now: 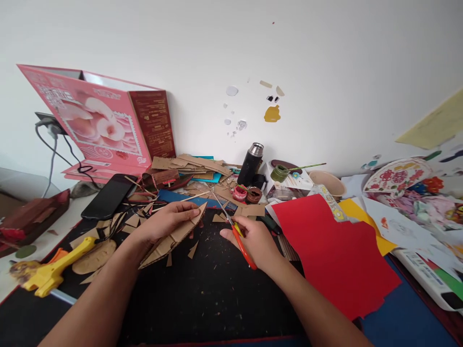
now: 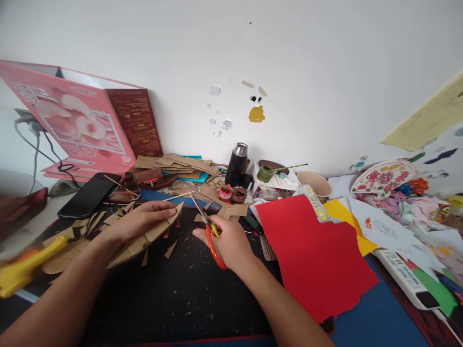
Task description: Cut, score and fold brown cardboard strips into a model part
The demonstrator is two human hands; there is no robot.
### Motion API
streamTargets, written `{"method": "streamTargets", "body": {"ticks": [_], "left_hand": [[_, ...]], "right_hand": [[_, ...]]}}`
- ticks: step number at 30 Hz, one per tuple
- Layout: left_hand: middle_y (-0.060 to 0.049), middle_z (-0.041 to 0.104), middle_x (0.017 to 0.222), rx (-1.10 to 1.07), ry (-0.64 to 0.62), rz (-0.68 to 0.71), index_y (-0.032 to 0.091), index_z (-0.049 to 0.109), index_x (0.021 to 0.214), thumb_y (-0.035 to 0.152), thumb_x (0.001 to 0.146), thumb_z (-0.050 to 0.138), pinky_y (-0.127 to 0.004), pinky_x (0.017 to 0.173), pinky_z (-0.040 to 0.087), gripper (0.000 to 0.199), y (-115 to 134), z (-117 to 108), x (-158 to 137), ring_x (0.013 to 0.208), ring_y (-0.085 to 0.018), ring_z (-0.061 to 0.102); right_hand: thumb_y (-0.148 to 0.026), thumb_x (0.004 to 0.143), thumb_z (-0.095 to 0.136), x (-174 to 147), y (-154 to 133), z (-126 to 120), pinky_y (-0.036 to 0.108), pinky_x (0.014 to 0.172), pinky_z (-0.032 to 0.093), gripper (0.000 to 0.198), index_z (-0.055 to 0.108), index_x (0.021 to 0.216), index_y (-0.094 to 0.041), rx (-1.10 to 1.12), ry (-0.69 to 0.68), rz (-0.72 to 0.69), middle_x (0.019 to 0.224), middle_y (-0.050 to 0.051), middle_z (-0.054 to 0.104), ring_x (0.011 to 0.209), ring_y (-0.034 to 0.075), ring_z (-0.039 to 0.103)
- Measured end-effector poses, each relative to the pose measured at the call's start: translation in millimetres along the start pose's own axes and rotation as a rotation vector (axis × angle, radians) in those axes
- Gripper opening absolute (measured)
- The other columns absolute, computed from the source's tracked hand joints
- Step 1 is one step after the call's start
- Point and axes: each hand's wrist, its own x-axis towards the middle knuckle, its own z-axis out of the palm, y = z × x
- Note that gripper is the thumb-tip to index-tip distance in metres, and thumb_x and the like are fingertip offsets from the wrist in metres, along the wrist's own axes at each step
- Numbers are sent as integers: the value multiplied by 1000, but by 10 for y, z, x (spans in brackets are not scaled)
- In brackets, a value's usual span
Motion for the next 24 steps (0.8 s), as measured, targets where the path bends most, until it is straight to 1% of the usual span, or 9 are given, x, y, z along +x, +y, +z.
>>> {"method": "streamTargets", "body": {"ticks": [3, 7, 11, 14, 20, 24], "left_hand": [[-4, 73, 80, 24, 22, 0, 16, 76, 92, 65, 74, 91, -29, 59, 52, 55, -7, 10, 10, 60, -18, 66], [-4, 72, 79, 79, 7, 29, 16, 76, 91, 67, 77, 88, -30, 61, 53, 54, -23, -7, 35, 63, -18, 65], [-6, 75, 88, 148, 3, 64, 17, 80, 99, 69, 81, 84, -33, 67, 56, 55, -59, -34, 55, 71, -21, 67], [-7, 79, 94, 197, 17, 72, 18, 82, 104, 69, 82, 82, -34, 71, 57, 56, -68, -35, 56, 76, -23, 69], [-7, 82, 100, 273, 10, 101, 19, 84, 104, 73, 81, 79, -37, 81, 59, 59, -13, -4, 45, 84, -27, 72], [-8, 83, 106, 314, 9, 128, 20, 85, 104, 74, 82, 76, -39, 88, 59, 59, -11, -5, 45, 96, -31, 73]], "right_hand": [[-55, 93, 79, -19, -84, -62, 27, 61, 38, 34, 82, 106, -24, -169, 28, -8, 72, -2, 70, 67, 17, 58], [-50, 95, 80, -27, -114, -54, 26, 62, 39, 28, 82, 108, -25, -276, 14, -5, 76, -1, 75, 67, 18, 63], [-53, 95, 82, -28, -109, -20, 27, 65, 42, 35, 81, 117, -26, -390, 17, -7, 85, 2, 82, 75, 22, 73], [-55, 94, 82, -28, -141, -15, 29, 69, 45, 38, 82, 120, -26, -477, 14, -5, 92, 5, 84, 84, 26, 78], [-55, 96, 82, -36, -208, -11, 32, 75, 50, 43, 81, 127, -26, -558, -5, -1, 103, 8, 86, 96, 31, 81], [-54, 96, 82, -44, -217, 3, 32, 75, 50, 41, 81, 126, -27, -592, 3, -17, 103, 8, 87, 96, 31, 81]]}}
